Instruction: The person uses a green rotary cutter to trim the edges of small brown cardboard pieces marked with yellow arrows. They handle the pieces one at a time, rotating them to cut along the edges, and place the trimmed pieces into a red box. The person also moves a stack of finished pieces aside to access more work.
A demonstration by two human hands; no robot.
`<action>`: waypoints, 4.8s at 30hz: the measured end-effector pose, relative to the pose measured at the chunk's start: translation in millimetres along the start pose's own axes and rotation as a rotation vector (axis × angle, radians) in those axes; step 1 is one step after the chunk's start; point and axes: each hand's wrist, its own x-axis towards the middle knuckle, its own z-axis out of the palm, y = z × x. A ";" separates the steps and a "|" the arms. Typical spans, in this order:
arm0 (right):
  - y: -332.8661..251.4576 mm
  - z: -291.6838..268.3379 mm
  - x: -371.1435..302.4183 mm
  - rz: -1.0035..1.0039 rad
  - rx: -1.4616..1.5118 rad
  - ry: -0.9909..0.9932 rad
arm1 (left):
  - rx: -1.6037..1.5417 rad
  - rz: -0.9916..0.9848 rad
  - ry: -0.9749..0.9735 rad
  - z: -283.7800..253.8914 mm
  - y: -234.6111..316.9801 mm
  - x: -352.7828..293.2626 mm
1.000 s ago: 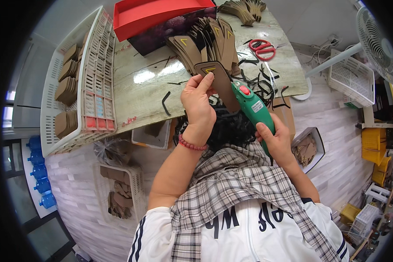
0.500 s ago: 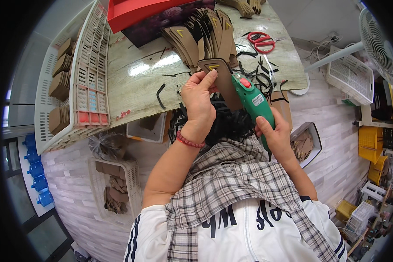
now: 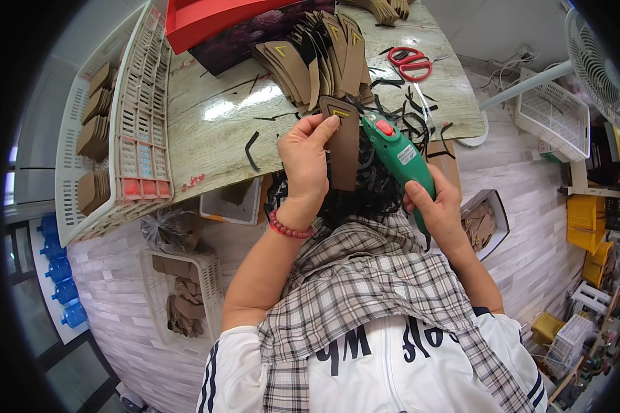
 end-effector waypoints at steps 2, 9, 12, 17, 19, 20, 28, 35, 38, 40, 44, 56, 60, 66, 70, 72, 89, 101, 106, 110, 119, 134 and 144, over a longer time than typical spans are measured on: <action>-1.4 0.7 -1.3 0.000 -0.021 -0.008 | 0.005 0.033 0.026 -1.9 1.7 3.0; 2.4 0.0 -1.5 -0.010 -0.019 -0.050 | 0.121 0.165 -0.010 -6.7 8.6 10.2; 3.9 0.0 -1.6 -0.010 -0.014 -0.058 | 0.167 0.171 -0.026 -9.3 9.1 11.7; 3.0 0.5 -1.3 -0.004 -0.004 -0.059 | 0.226 0.145 -0.064 -11.3 9.5 9.6; 2.6 0.7 -0.8 -0.005 -0.002 -0.060 | 0.222 0.129 -0.074 -10.2 9.4 7.1; 1.3 0.5 -0.2 -0.004 -0.005 -0.061 | 0.239 0.119 -0.090 -11.5 8.3 7.0; 3.1 -0.8 3.1 -0.014 0.018 -0.059 | 0.351 0.109 -0.163 -16.3 5.7 3.9; 1.6 -5.0 3.2 -0.015 0.019 -0.066 | 0.587 0.056 -0.354 -24.0 25.4 15.9; 2.3 -7.7 4.2 0.000 -0.002 -0.095 | 0.738 0.002 -0.484 -26.0 38.7 27.6; 0.4 -6.9 4.9 0.022 0.033 -0.088 | 0.856 0.018 -0.528 -25.6 50.2 37.0; -3.3 -4.5 -1.5 0.083 0.124 -0.037 | 0.413 0.212 -0.069 -49.8 72.6 51.5; -3.1 1.5 -12.9 0.081 0.002 -0.165 | -0.243 -0.277 0.082 -53.4 24.5 -34.5; -6.5 3.1 -16.0 0.053 -0.062 -0.134 | -0.167 -0.141 -0.017 -50.3 21.8 -31.0; -12.3 4.9 -17.8 0.053 -0.080 -0.152 | -0.138 -0.067 0.003 -40.6 22.1 -28.5; -14.1 6.4 -17.1 0.053 -0.090 -0.158 | -0.129 -0.069 0.005 -40.6 18.9 -27.1; -11.8 6.3 -16.6 0.057 -0.071 -0.157 | -0.107 -0.072 0.004 -41.7 18.1 -26.4; -18.0 -7.2 -12.7 0.034 -0.122 -0.228 | 0.125 -0.123 -0.146 -54.3 38.7 -16.1; -21.6 -10.7 -9.7 -0.003 -0.181 -0.275 | 0.205 -0.184 -0.217 -57.0 44.5 -17.3; -23.5 -10.8 -9.0 -0.013 -0.201 -0.276 | 0.262 -0.215 -0.278 -58.1 43.5 -17.5; -21.3 -9.0 -7.2 0.012 -0.175 -0.286 | 0.272 -0.235 -0.311 -57.9 40.9 -17.8; -15.9 8.2 9.1 0.077 -0.026 -0.249 | 0.224 -0.242 -0.190 -61.2 35.4 -12.4; 9.0 -10.2 25.5 0.244 0.170 -0.194 | 0.675 0.210 0.103 -70.0 -3.5 76.8; 4.4 -4.7 26.5 0.208 0.118 -0.163 | 0.766 0.413 0.191 -19.6 0.4 141.0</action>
